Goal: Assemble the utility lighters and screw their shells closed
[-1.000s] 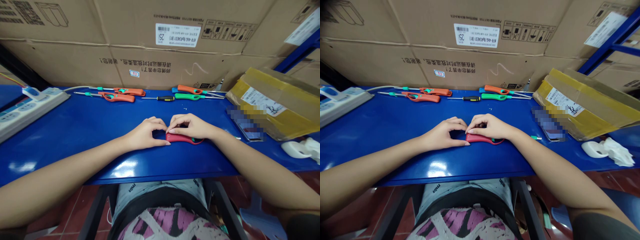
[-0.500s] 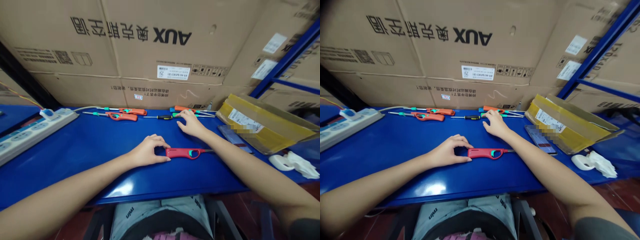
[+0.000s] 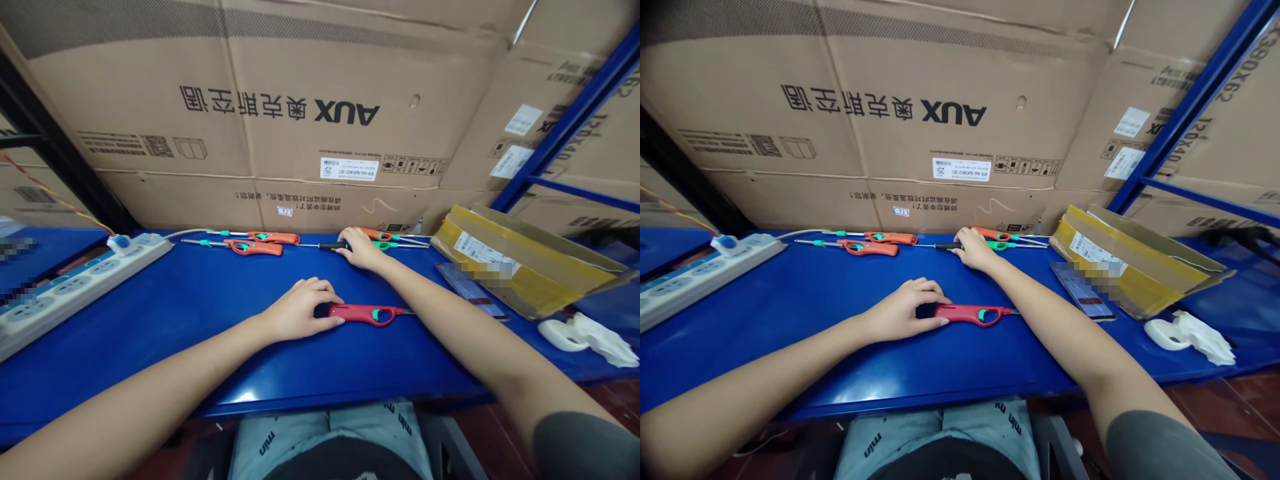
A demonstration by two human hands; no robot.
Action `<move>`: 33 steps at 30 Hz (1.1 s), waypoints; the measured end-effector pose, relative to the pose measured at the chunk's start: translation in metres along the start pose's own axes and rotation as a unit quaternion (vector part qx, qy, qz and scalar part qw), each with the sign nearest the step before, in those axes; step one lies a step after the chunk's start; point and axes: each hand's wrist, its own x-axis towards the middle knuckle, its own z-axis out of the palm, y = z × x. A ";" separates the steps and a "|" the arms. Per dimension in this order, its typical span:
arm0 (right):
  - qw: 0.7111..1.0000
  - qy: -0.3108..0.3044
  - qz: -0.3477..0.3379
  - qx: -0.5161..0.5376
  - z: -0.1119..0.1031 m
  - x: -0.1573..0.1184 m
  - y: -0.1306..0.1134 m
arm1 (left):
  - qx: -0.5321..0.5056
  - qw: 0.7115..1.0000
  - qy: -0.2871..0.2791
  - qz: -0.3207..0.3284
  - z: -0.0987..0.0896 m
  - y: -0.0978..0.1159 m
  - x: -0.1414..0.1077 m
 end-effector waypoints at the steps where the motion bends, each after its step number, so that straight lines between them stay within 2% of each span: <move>1: 1.000 0.013 -0.001 0.019 -0.002 0.001 -0.001 | -0.001 1.000 -0.002 0.001 0.001 -0.001 0.000; 6: 0.987 0.088 0.013 0.133 -0.029 -0.002 -0.019 | -0.021 1.000 0.005 0.007 0.005 -0.006 0.000; 9: 0.918 0.159 0.036 0.363 -0.044 -0.017 -0.039 | -0.032 0.999 0.018 0.014 0.007 -0.009 0.002; 11: 0.889 0.157 0.030 0.429 -0.049 -0.030 -0.052 | -0.037 0.999 0.023 0.020 0.009 -0.011 0.003; 13: 0.876 0.148 0.031 0.457 -0.049 -0.044 -0.062 | -0.043 0.998 0.026 0.028 0.009 -0.012 0.004; 15: 0.873 0.157 0.012 0.462 -0.047 -0.057 -0.069 | -0.051 0.998 0.028 0.034 0.010 -0.012 0.005; 18: 0.887 0.163 -0.015 0.431 -0.043 -0.069 -0.078 | -0.062 0.997 0.032 0.037 0.011 -0.013 0.006; 23: 0.901 0.134 -0.043 0.410 -0.038 -0.078 -0.088 | -0.068 0.997 0.028 0.033 0.009 -0.012 0.007; 33: 0.903 0.089 -0.077 0.414 -0.026 -0.086 -0.087 | -0.064 0.996 0.025 0.053 0.010 -0.014 0.007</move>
